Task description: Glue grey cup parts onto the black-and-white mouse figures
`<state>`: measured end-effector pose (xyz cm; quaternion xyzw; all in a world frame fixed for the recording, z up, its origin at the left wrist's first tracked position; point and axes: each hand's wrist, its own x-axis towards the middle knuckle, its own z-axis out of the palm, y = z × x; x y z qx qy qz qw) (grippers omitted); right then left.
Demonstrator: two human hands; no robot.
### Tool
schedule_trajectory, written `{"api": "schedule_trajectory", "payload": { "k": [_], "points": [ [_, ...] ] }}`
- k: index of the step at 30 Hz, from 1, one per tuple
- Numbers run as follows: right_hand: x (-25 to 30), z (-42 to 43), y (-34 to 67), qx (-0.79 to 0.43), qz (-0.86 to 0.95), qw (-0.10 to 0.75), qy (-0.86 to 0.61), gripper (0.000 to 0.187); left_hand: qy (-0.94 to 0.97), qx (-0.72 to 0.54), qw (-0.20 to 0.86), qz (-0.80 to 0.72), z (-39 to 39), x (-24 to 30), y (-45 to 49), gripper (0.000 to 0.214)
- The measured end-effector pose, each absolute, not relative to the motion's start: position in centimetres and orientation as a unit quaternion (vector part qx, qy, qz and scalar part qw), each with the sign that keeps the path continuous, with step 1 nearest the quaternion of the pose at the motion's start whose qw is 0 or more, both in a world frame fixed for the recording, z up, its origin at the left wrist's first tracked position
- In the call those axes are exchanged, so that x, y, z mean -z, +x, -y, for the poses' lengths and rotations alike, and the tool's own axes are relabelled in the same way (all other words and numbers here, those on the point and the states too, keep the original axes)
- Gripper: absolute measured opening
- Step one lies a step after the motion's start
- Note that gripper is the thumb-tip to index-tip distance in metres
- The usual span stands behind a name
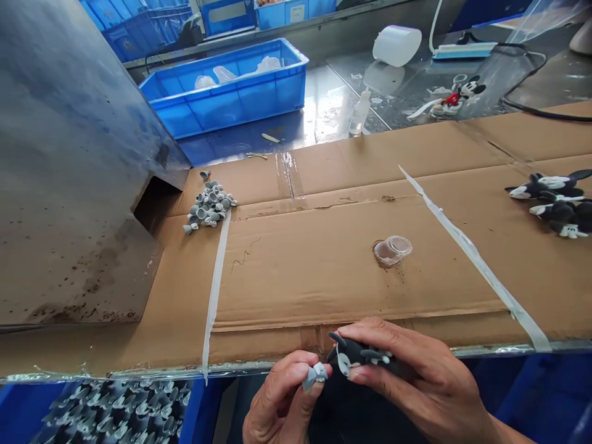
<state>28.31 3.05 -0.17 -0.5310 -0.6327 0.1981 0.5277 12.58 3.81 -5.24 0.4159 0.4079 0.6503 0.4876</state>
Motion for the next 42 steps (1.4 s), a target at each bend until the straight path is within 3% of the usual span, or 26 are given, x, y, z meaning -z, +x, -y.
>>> {"api": "schedule_trajectory", "payload": {
  "k": [21,31,42],
  "points": [
    [-0.1,-3.2,28.6,-0.243,0.620,0.539,-0.516,0.020,0.430,-0.634,0.512,-0.389,-3.3,4.2,12.6,0.017],
    [-0.1,-3.3,28.7,-0.246,0.640,0.536,-0.492,0.022,0.401,-0.603,0.484,-0.491,-2.9,3.9,12.9,0.025],
    [0.2,-3.2,28.5,-0.244,0.649,0.521,-0.497,0.023,0.484,-0.611,0.407,-0.477,-3.4,5.3,12.2,0.019]
  ]
}}
